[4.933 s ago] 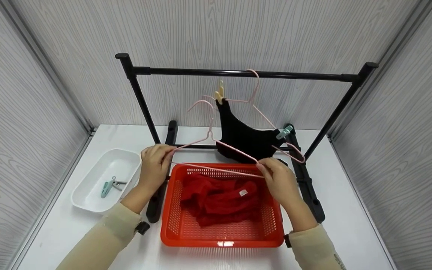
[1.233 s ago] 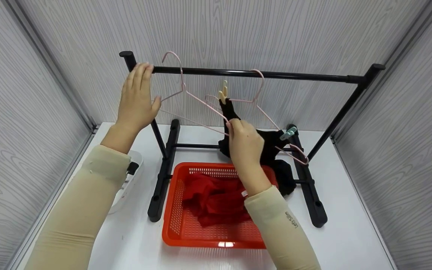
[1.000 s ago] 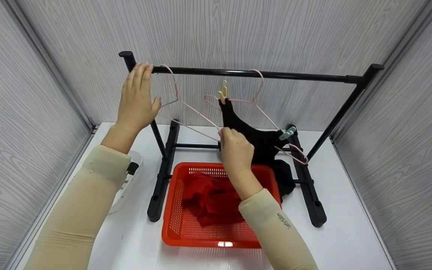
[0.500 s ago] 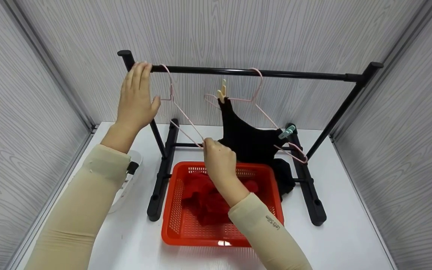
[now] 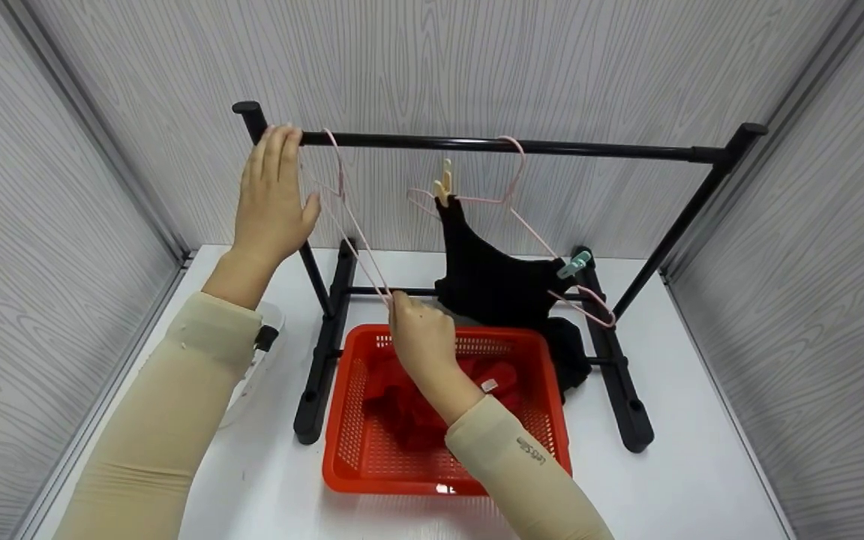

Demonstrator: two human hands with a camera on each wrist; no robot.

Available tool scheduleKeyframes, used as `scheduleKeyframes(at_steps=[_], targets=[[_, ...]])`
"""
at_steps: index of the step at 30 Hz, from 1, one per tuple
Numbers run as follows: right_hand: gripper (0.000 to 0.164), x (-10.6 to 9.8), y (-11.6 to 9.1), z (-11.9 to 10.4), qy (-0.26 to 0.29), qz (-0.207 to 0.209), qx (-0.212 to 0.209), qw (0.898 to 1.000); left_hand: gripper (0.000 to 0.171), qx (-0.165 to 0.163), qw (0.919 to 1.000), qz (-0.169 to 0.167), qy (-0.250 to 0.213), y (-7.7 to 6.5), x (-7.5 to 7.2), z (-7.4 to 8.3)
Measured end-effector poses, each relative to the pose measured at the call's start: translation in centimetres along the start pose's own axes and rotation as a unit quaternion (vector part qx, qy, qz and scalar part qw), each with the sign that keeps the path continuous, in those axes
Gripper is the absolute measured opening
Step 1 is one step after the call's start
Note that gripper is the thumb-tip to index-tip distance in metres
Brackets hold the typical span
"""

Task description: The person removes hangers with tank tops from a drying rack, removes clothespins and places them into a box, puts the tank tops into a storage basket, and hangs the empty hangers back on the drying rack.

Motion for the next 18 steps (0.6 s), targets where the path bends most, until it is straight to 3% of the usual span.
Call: scheduleKeyframes(at_steps=[18], targets=[[0.018,-0.54,-0.92,-0.13,0.013,-0.008,-0.01,1.0,0.077,-0.001,0.9999,0.012,0.006,-0.09,0.08,-0.11]])
Point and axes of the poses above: each hand's wrist, its own y-axis towards the middle knuckle, its own x-axis out of the palm, z = x × y, the point moved 10 cm from there along y, towards the middle knuckle, and after that the axes turned 1 degree about -z, right-handed, at the moved point
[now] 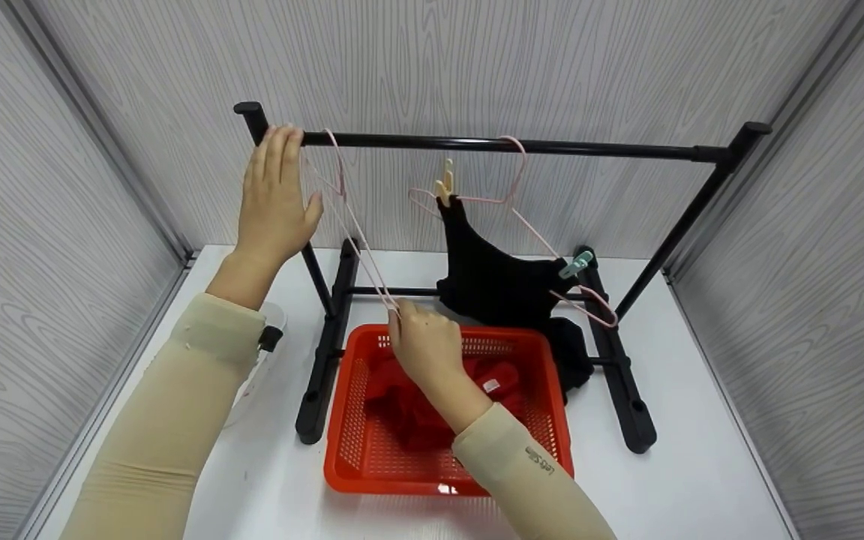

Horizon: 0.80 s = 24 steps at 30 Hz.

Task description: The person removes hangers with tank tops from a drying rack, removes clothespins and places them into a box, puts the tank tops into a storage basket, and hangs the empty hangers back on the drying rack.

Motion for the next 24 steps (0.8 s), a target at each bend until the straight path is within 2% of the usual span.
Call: scheduleKeyframes(at_steps=[9,24], targets=[[0.018,-1.4,-0.3,0.4,0.015,0.003,-0.013,1.0,0.08,-0.007,0.9999,-0.007,-0.013,0.1,0.1,0.1],[0.019,-3.1,-0.7,1.4,0.024,0.002,0.002,1.0,0.079,-0.005,0.9999,-0.003,-0.008,0.0,0.0,0.5]])
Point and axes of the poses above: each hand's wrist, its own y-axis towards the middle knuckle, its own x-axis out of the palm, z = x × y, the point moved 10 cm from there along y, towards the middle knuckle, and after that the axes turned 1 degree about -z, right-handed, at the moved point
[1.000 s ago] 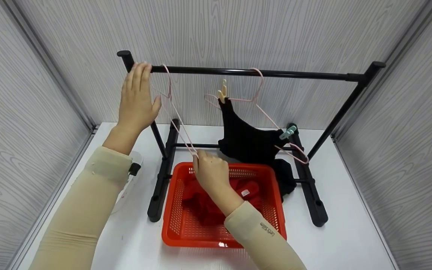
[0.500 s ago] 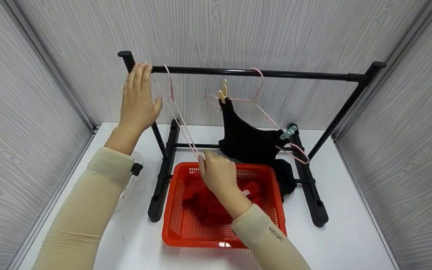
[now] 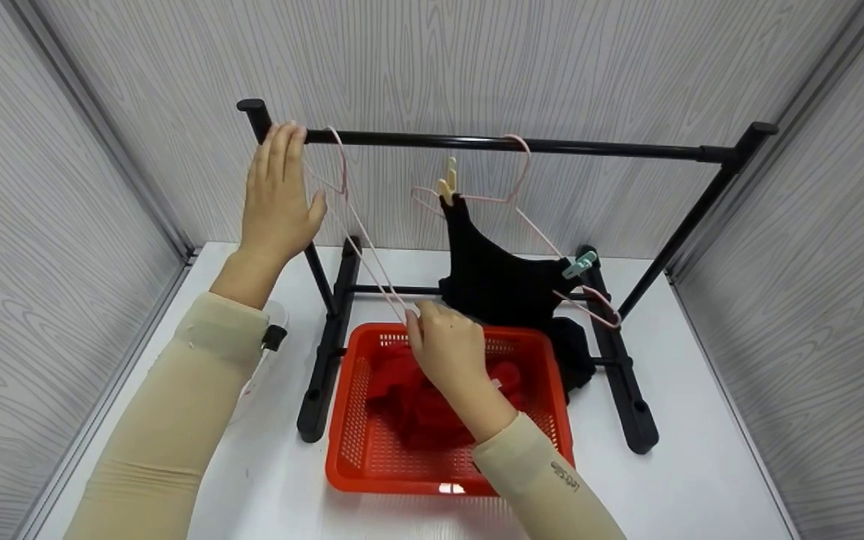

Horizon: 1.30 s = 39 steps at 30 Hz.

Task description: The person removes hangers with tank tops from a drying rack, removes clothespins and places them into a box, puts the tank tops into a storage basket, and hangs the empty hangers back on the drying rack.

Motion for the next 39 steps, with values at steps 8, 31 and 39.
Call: scheduleKeyframes(at_steps=[8,31,39], targets=[[0.018,-2.3,-0.2,1.4,0.016,0.03,0.008,0.999,0.08,0.006,1.0,0.001,-0.006,0.1,0.0,0.5],[0.018,-4.8,-0.4,3.7,0.002,0.045,0.017,0.999,0.076,0.028,0.9993,-0.015,-0.021,-0.4,-0.5,0.3],[0.02,-5.3,-0.4,4.3,-0.001,0.048,0.02,0.999,0.073,0.043,0.9978,-0.013,-0.048,-0.9,-0.8,0.7]])
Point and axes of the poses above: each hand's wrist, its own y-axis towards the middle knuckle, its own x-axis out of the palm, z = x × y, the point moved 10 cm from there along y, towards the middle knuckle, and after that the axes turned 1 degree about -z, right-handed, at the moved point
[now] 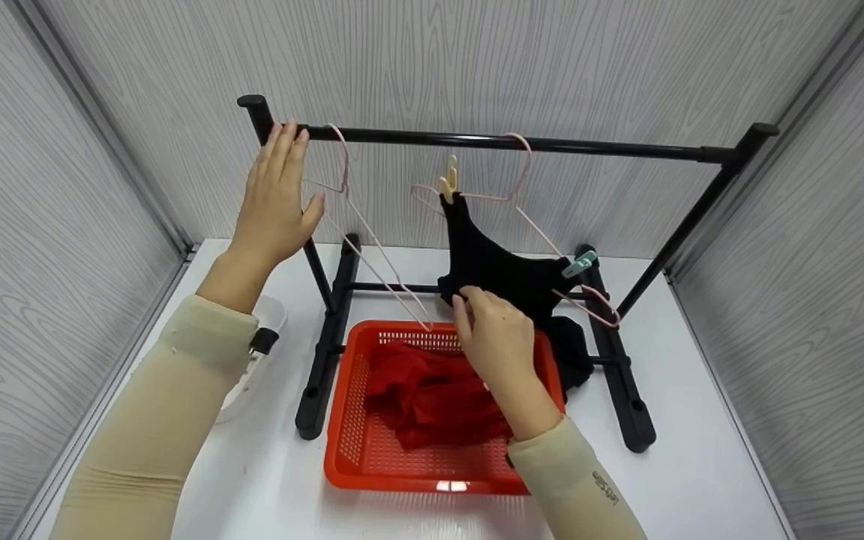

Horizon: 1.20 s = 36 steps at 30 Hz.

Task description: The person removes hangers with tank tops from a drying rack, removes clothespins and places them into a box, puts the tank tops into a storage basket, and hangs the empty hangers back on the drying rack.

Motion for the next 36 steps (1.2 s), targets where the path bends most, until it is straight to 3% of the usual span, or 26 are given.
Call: scheduleKeyframes(at_steps=[8,19,36], targets=[[0.02,-0.1,-0.1,0.5,-0.005,-0.011,0.007,1.0,0.069,0.02,0.9996,0.014,-0.016,-1.2,-0.2,1.2],[0.02,-1.2,-0.2,1.8,-0.021,0.005,0.009,1.0,0.059,0.064,0.9966,0.038,-0.037,-4.4,-0.7,3.0],[0.021,-3.7,-0.2,4.5,-0.02,0.03,0.034,0.999,0.064,0.09,0.9926,0.036,-0.073,-9.0,1.3,5.1]])
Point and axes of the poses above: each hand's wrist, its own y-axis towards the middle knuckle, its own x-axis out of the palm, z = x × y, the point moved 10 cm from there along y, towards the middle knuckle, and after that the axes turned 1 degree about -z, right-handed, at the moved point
